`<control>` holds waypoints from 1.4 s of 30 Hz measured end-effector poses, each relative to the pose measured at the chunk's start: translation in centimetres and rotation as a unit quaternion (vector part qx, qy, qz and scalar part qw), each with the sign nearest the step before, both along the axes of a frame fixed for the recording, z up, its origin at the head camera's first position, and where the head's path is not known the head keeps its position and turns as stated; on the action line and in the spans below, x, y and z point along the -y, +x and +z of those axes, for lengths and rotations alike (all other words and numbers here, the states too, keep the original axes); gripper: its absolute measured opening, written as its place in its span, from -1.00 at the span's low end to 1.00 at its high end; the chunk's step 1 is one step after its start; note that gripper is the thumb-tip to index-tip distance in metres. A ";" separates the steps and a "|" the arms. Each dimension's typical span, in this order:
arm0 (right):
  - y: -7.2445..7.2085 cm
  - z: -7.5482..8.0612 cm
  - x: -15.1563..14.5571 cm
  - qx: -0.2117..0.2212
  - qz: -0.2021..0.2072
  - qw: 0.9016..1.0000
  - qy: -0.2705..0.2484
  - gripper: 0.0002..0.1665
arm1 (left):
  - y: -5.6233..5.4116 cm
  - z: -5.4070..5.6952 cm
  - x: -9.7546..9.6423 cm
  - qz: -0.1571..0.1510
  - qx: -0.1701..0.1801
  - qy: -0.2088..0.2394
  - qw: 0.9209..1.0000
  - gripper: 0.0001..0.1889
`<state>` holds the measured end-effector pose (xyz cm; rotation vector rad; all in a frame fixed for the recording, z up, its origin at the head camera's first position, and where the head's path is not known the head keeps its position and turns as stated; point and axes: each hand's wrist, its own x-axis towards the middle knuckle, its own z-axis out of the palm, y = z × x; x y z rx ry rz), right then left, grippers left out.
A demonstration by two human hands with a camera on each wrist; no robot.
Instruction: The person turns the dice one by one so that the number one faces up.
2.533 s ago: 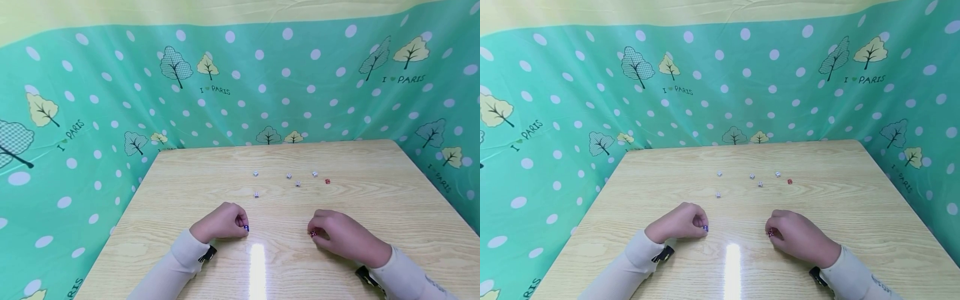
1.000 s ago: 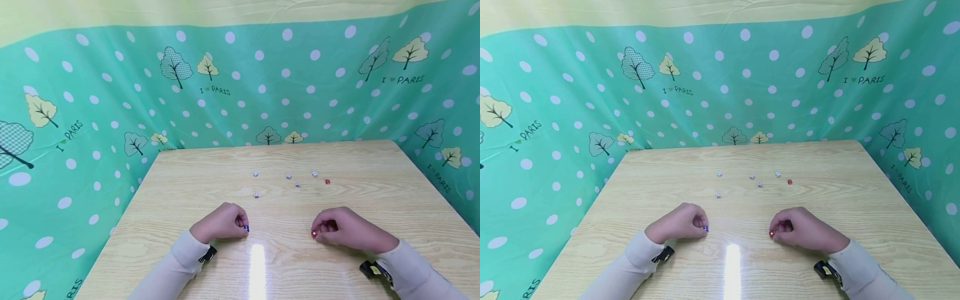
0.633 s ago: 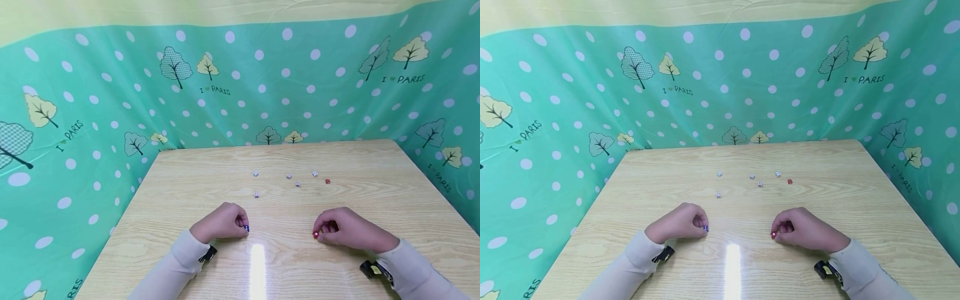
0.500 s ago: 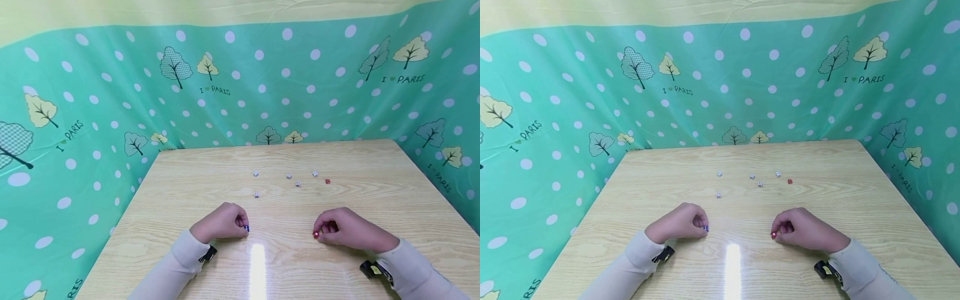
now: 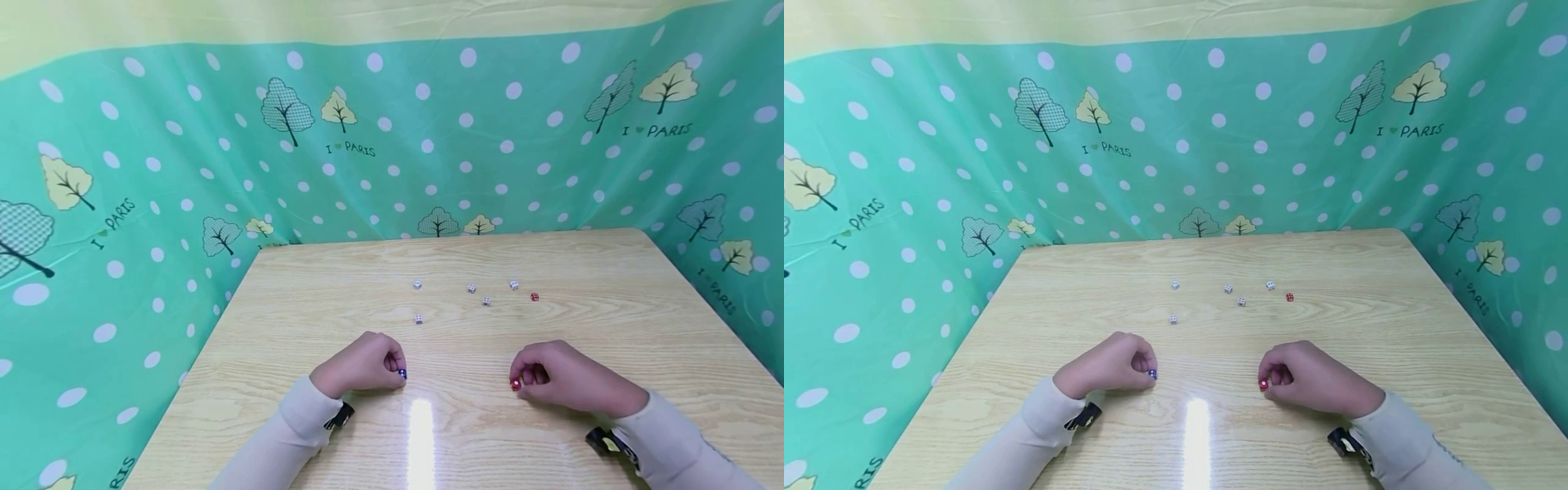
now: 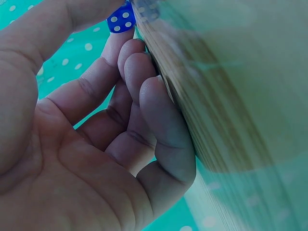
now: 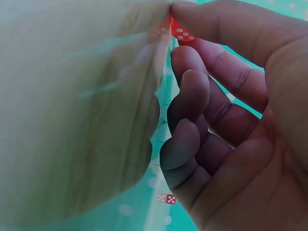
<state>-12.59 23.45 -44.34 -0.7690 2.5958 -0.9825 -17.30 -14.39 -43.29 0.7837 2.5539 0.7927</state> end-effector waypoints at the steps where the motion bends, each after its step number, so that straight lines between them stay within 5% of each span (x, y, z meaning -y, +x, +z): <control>1: 0.0 0.0 0.0 -0.001 -0.001 1.000 0.000 -0.78 | 0.0 0.0 0.0 0.000 0.000 0.001 1.000 -0.87; 20: -1.3 0.0 -2.4 0.001 -0.072 0.997 0.015 -0.80 | 0.0 0.0 -0.1 -0.001 0.002 0.007 1.000 -0.82; 42: -3.3 -0.2 -8.4 -0.045 -0.201 0.975 0.085 -0.86 | -0.1 -0.2 0.0 -0.001 -0.005 0.004 1.000 -0.83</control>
